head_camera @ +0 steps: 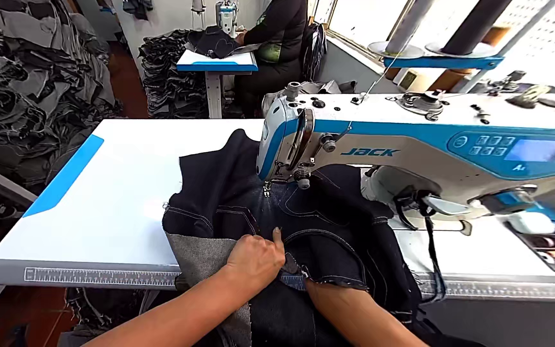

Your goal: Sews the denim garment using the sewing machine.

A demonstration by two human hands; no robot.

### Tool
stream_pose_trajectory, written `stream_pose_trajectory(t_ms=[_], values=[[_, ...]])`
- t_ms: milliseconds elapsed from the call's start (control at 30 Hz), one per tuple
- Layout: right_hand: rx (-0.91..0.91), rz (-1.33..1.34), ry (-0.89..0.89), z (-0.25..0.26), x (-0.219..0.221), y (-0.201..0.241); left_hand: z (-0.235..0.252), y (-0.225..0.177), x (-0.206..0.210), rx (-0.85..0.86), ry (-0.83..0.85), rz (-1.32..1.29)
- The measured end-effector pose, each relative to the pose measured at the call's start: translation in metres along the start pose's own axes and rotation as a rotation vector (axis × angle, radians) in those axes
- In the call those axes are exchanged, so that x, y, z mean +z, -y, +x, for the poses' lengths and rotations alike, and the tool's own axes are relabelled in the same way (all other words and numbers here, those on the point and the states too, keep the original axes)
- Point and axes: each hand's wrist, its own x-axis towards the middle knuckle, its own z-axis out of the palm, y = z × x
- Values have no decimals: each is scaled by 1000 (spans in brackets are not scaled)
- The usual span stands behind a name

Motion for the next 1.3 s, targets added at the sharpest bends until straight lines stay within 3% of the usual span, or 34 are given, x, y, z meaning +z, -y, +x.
stream_pose_trajectory(t_ms=[67, 133, 200, 233, 333, 467, 667, 967, 1100, 1300], values=[[-240, 177, 15, -6, -36, -7, 0, 3, -2, 21, 38, -3], [-414, 327, -223, -1, -58, -14, -1, 9, 2, 54, -13, 6], [-427, 268, -462, 19, -58, -17, -3, 14, 7, 84, -83, 14], [-417, 228, -471, 32, -48, -21, -4, 15, 9, 84, -117, 7], [-435, 232, -290, 65, -4, -35, -4, 20, 13, 100, -209, -4], [-437, 317, -310, 75, 13, -40, -7, 28, 11, 103, -177, -28], [-385, 295, -366, 64, 22, -37, -11, 25, -1, 88, -18, -50], [-362, 249, -411, 57, 21, -35, -3, 32, -5, 159, -10, -63], [-348, 287, -367, 77, 25, -45, 14, 42, -7, 130, -60, -73], [-345, 348, -324, 123, 22, -59, 51, 65, -33, 48, 106, -125]])
